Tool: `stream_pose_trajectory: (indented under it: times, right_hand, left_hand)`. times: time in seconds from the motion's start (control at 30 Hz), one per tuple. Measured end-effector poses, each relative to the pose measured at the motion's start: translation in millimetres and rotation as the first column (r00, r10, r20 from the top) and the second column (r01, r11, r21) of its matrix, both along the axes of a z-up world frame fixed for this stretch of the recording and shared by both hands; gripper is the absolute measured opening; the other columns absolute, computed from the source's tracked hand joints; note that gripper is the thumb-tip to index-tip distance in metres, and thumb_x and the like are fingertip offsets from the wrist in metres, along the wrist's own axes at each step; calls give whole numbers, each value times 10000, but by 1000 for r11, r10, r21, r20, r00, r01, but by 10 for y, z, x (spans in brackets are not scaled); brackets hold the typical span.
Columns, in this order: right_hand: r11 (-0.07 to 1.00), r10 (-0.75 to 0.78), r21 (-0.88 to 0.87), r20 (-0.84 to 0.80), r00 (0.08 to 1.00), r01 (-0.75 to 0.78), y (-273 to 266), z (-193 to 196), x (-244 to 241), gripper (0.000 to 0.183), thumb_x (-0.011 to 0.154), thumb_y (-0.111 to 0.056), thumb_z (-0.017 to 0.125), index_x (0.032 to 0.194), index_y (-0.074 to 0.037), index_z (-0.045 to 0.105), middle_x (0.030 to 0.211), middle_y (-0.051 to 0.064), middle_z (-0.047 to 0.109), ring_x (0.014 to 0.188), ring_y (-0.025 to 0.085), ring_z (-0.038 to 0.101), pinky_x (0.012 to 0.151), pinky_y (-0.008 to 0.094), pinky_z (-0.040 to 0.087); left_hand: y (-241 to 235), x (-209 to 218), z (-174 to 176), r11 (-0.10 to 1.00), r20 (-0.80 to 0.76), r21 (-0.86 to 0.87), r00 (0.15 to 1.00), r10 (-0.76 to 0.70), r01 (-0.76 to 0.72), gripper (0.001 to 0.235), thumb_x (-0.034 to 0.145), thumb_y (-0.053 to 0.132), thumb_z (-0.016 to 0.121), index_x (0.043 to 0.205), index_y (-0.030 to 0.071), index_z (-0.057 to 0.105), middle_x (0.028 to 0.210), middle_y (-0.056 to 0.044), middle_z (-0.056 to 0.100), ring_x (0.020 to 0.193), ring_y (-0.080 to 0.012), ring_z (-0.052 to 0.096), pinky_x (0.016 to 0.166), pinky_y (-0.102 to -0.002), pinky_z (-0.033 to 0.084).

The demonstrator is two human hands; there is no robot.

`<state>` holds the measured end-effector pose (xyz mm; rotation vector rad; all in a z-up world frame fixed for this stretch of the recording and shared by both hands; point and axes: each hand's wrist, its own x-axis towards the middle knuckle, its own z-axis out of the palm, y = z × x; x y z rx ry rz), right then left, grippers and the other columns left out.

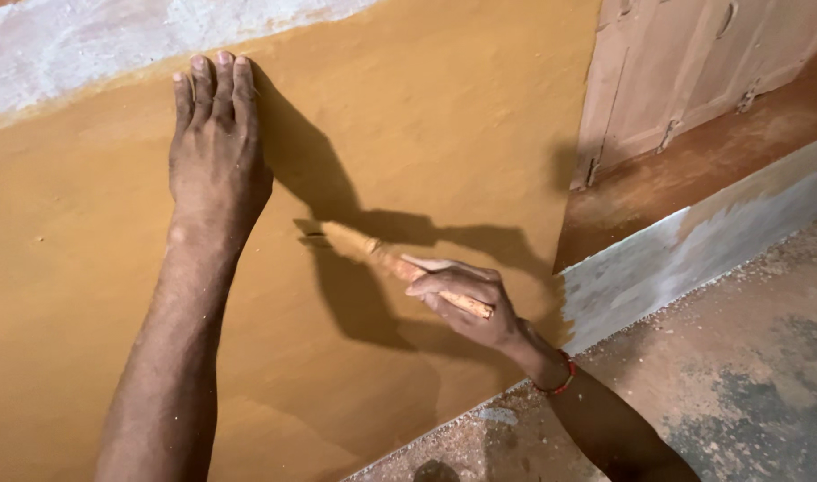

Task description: The person paints a wall with a yellowish-brown paint using a brush. They repeatedly dip the brush into a small container and apply paint in broad strokes, covering the lower section of the wall near the floor.

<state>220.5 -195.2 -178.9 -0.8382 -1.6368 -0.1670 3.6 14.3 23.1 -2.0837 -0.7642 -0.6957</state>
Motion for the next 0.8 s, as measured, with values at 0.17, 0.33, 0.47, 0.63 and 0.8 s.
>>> stream_pose_trajectory:
  times: [0.17,0.33,0.47,0.63,0.8]
  right_hand:
    - [986,-68,148,-53,996,76,164,57,342,195,1001,17,673,1189,-10,719,1254,135,731,1242,275,700,1145,393,547]
    - [968,25,228,-518,855,110,-148,171,1271,206,1024,22,606,1200,20,714,1256,122,720,1180,214,691,1050,329,581]
    - [686,-598,257,-333,729,681,-378,350,1702,110,1126,30,661,1213,23,727,1185,136,750,1119,248,728,1000,357,596]
    - [683,-649,268,-204,733,679,-202,667,1529,96,1084,27,709,1175,11,732,1183,142,751,1139,267,736,1012,371,582]
    - [938,-292,162,-106,950,307,-137,487,939,133,1011,29,653,1125,3,717,1133,131,740,1085,242,725,948,358,601]
  left_hand:
    - [-13,-20,0,1000,-7,2,1000,11,-11,808,906,-31,595,1642,-79,265,1677,-252,341,1568,-381,278,1309,-461,158]
    - [-3,5,13,999,-24,18,999,43,-43,820,890,-25,594,1638,-72,261,1672,-242,342,1562,-371,278,1308,-451,151]
    - [-8,11,17,1000,-18,3,999,29,-29,815,898,-10,593,1641,-77,266,1673,-265,333,1572,-387,271,1311,-459,148]
    - [-21,28,15,999,-28,-18,998,50,-50,819,891,11,596,1628,-89,256,1669,-278,316,1561,-401,257,1301,-461,140]
    - [-5,46,13,988,-69,65,987,144,-140,837,913,37,593,1658,-68,226,1681,-255,309,1571,-371,246,1313,-445,127]
